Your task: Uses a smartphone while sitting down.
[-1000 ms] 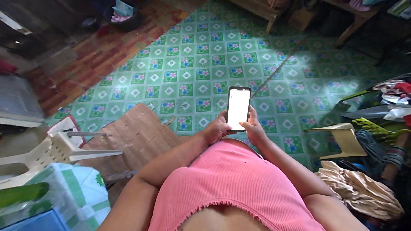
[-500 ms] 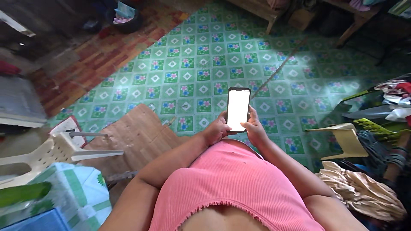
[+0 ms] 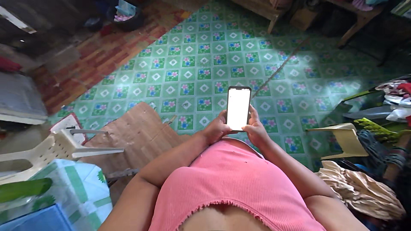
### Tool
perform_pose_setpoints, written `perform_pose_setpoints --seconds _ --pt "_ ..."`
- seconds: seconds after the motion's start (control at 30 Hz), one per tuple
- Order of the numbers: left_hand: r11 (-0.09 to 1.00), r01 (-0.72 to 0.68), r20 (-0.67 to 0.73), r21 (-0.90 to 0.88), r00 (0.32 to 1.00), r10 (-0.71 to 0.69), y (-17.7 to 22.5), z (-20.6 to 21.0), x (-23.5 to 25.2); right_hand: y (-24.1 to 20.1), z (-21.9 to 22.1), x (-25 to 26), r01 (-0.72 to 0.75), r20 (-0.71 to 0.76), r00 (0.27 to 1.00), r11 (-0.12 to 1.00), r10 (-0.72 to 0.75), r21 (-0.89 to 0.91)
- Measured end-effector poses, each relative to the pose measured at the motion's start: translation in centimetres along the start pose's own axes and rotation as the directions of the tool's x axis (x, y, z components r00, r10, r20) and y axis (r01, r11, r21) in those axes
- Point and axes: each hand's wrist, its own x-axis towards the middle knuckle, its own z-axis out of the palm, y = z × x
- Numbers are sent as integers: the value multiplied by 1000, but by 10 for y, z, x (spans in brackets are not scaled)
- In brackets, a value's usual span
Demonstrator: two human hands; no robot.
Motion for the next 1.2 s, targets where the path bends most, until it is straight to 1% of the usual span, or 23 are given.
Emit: perform_pose_setpoints --seconds 0.17,0.47,0.63,0.87,1.07,1.2 --pt "1000 7 -24 1 1000 -7 0 2 -2 0 2 -3 -16 -9 1000 1000 16 -2" --pt "1000 -4 -2 -20 1000 4 -1 1 -5 3 3 -5 -27 -31 999 999 28 17" --pt "1000 13 -7 1 1000 -13 2 2 -5 1 3 -6 -28 -26 999 1000 28 10" --pt "1000 15 -3 -3 1000 -15 4 0 -3 -3 7 -1 -28 -96 995 997 22 -69" --pt "999 20 29 43 999 -21 7 1 -2 -6 15 4 -36 -224 975 993 9 -116" --pt "999 16 48 41 999 -18 7 0 0 -6 16 6 -26 -238 971 991 -6 -128"
